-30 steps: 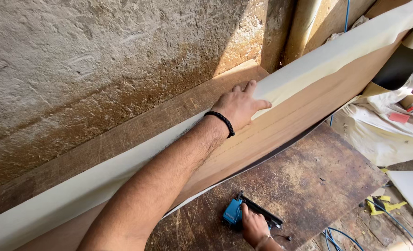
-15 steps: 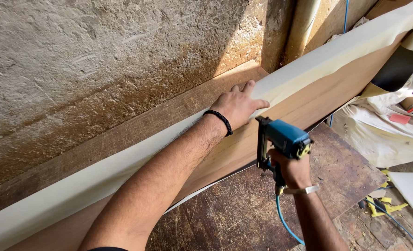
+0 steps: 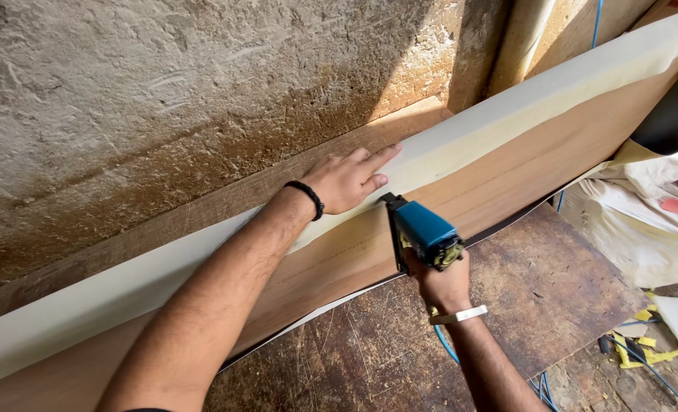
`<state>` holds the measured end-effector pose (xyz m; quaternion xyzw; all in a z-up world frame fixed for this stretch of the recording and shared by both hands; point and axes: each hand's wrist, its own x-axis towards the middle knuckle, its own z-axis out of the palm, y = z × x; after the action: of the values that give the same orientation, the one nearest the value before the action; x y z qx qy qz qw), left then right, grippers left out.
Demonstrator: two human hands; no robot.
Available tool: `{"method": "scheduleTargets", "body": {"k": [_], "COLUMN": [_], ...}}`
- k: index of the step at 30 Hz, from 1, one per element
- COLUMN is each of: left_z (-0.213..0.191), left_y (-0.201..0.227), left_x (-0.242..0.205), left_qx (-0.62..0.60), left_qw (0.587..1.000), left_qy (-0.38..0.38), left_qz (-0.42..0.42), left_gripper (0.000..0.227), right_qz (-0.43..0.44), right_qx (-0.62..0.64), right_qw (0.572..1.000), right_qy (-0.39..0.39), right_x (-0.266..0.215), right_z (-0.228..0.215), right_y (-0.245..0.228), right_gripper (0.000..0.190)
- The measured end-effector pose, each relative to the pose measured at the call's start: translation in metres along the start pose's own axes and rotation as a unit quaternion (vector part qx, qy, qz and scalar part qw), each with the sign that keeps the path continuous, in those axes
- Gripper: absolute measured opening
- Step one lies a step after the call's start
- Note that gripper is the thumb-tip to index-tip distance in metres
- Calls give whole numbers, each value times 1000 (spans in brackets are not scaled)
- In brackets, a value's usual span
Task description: The person stretches a long strip of white fabric over a wooden board and secures it using a pneumatic staple gun. They repeatedly fold the fabric edges over the board and drive staples along the length to hold the fabric in place.
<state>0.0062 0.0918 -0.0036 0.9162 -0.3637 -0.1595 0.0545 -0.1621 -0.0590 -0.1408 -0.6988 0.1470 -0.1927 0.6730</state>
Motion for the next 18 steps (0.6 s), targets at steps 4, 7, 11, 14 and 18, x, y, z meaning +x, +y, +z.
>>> {"method": "scheduleTargets", "body": {"k": [4,7,11,14,18], "left_z": [-4,-4,0,-1,-3], "left_y": [2,0,2,0,-3], "left_x": [1,5,10,8,5], "left_qx": [16,18,26,15,-32], "left_qw": [999,999,998,998,994], "left_qy": [38,36,50,56,103], "left_qz": [27,25,35,40,36], "left_gripper": [60,61,61,63,73], "right_qz": [-37,-6,-80,56,112], "right_qx": [-43,-113,-185,-140,-336], "right_qw": [998,991,975,984,916], "right_qy": [-26,-72,-89,-97,-186], "right_x": [-20,-34,-53,-55,-32], "right_z": [28,45,62,58,0], "right_y": [0,-4,-8,3,60], "right_gripper": [21,20,23,24,37]}}
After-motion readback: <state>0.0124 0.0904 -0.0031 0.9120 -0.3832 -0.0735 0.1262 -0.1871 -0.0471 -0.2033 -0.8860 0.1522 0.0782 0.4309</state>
